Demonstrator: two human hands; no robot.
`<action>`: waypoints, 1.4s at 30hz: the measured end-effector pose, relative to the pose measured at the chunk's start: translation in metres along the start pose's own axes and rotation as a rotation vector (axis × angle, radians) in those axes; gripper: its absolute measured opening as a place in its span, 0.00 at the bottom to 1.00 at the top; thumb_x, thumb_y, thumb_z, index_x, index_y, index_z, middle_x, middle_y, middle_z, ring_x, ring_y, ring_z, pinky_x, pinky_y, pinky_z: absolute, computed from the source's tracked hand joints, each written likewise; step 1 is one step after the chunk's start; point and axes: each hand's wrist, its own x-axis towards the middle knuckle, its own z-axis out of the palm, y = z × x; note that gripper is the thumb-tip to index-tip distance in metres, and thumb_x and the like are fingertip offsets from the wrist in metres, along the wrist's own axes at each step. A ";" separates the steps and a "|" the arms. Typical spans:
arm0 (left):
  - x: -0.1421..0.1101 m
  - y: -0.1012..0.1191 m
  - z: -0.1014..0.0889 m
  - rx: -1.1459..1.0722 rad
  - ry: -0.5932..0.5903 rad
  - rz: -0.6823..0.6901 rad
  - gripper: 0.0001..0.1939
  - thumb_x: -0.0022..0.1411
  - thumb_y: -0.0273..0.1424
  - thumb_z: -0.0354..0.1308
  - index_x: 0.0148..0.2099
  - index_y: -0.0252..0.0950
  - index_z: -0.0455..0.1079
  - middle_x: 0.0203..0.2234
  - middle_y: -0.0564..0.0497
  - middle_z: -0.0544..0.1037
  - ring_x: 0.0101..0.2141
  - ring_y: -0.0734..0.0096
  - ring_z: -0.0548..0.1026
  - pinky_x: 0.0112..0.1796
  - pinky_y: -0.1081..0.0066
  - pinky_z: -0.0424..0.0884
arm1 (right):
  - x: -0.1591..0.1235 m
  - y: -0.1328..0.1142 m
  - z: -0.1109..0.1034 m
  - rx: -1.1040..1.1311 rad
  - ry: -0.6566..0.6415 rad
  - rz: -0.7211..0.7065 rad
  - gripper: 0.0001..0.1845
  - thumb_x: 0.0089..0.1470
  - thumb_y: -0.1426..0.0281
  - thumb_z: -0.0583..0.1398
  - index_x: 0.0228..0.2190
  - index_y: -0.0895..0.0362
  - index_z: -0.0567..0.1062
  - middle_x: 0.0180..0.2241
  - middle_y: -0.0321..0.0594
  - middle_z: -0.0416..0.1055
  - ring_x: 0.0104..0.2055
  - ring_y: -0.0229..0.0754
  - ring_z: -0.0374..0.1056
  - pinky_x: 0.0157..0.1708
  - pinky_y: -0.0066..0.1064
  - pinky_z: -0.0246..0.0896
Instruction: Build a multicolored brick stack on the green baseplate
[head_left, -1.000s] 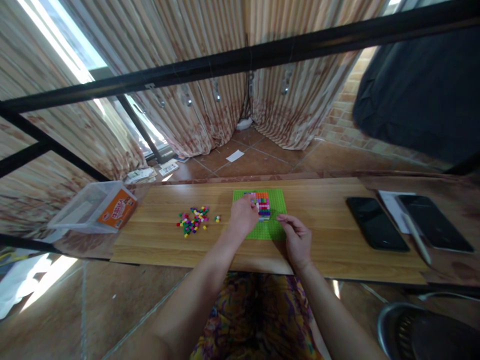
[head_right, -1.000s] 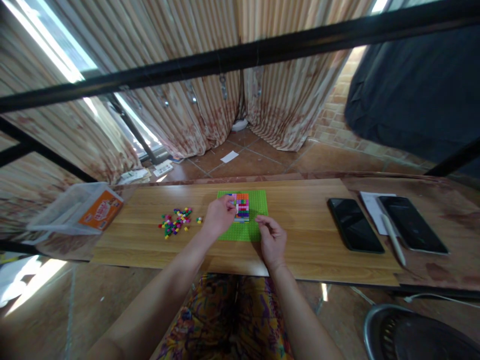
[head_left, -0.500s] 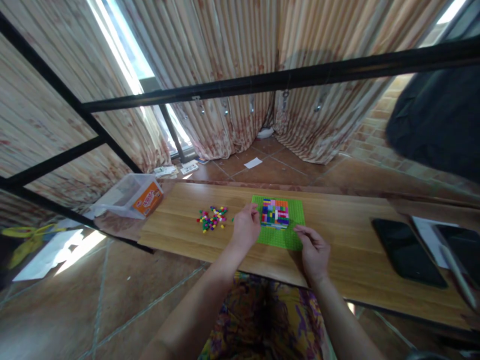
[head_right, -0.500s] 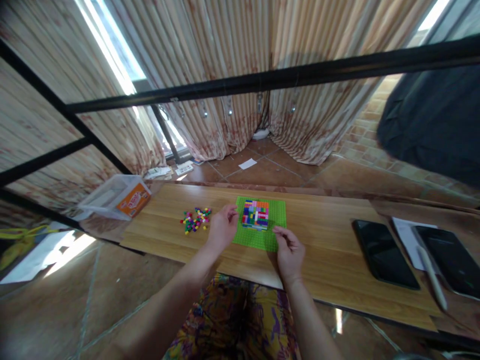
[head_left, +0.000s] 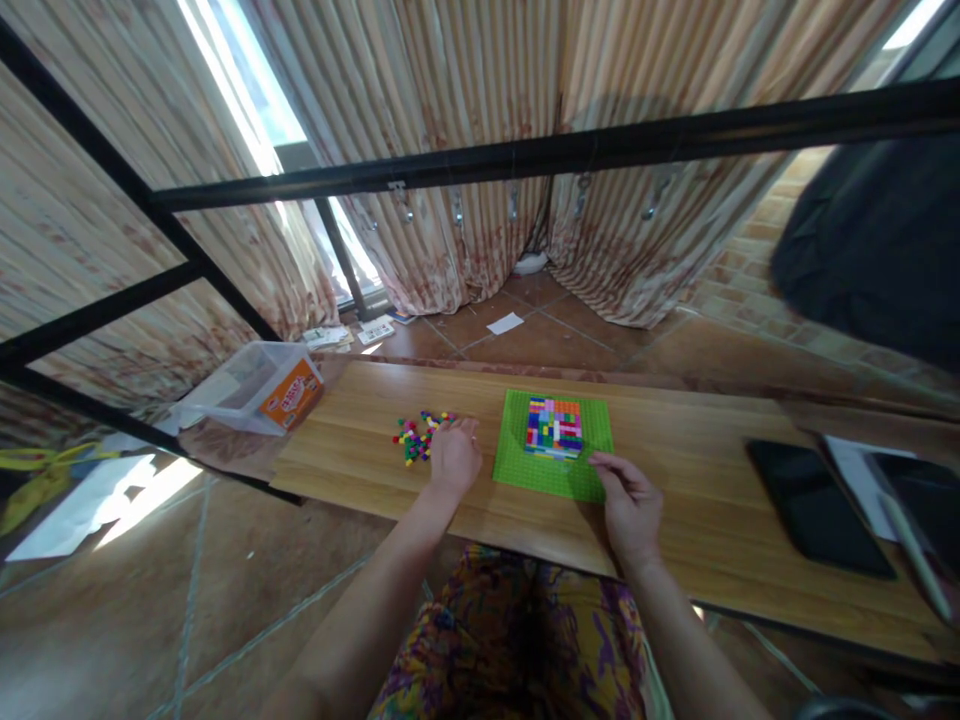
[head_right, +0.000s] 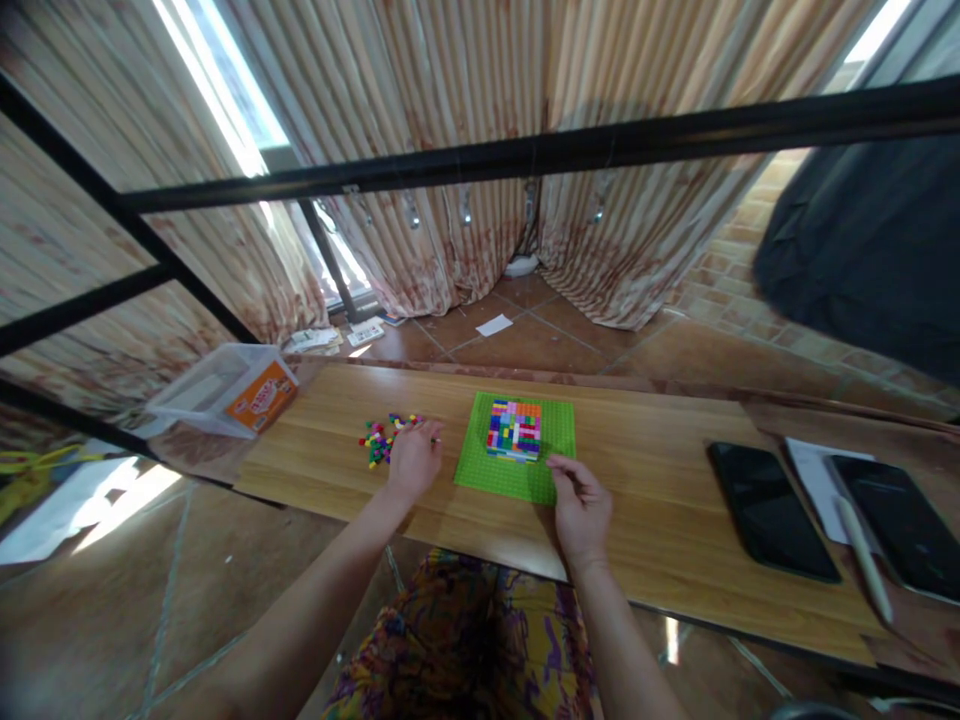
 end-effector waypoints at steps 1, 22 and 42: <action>0.000 -0.002 0.001 0.002 0.008 0.008 0.16 0.59 0.21 0.52 0.48 0.35 0.73 0.42 0.45 0.80 0.46 0.63 0.75 0.53 0.62 0.66 | 0.000 0.000 0.000 -0.001 0.000 0.001 0.09 0.48 0.64 0.64 0.30 0.55 0.81 0.31 0.39 0.79 0.37 0.45 0.73 0.43 0.39 0.65; 0.003 0.081 0.010 -0.439 0.032 0.426 0.18 0.63 0.21 0.51 0.53 0.39 0.69 0.45 0.49 0.78 0.46 0.67 0.75 0.50 0.63 0.71 | 0.001 -0.004 0.002 0.018 -0.034 -0.009 0.09 0.49 0.64 0.62 0.30 0.55 0.81 0.32 0.39 0.79 0.37 0.44 0.73 0.43 0.37 0.66; 0.008 0.074 0.018 -0.188 0.228 0.633 0.24 0.66 0.25 0.51 0.63 0.39 0.60 0.38 0.49 0.80 0.37 0.65 0.76 0.42 0.65 0.72 | 0.002 -0.005 0.008 0.029 -0.029 -0.033 0.09 0.51 0.67 0.60 0.30 0.54 0.80 0.31 0.38 0.79 0.37 0.44 0.73 0.42 0.36 0.67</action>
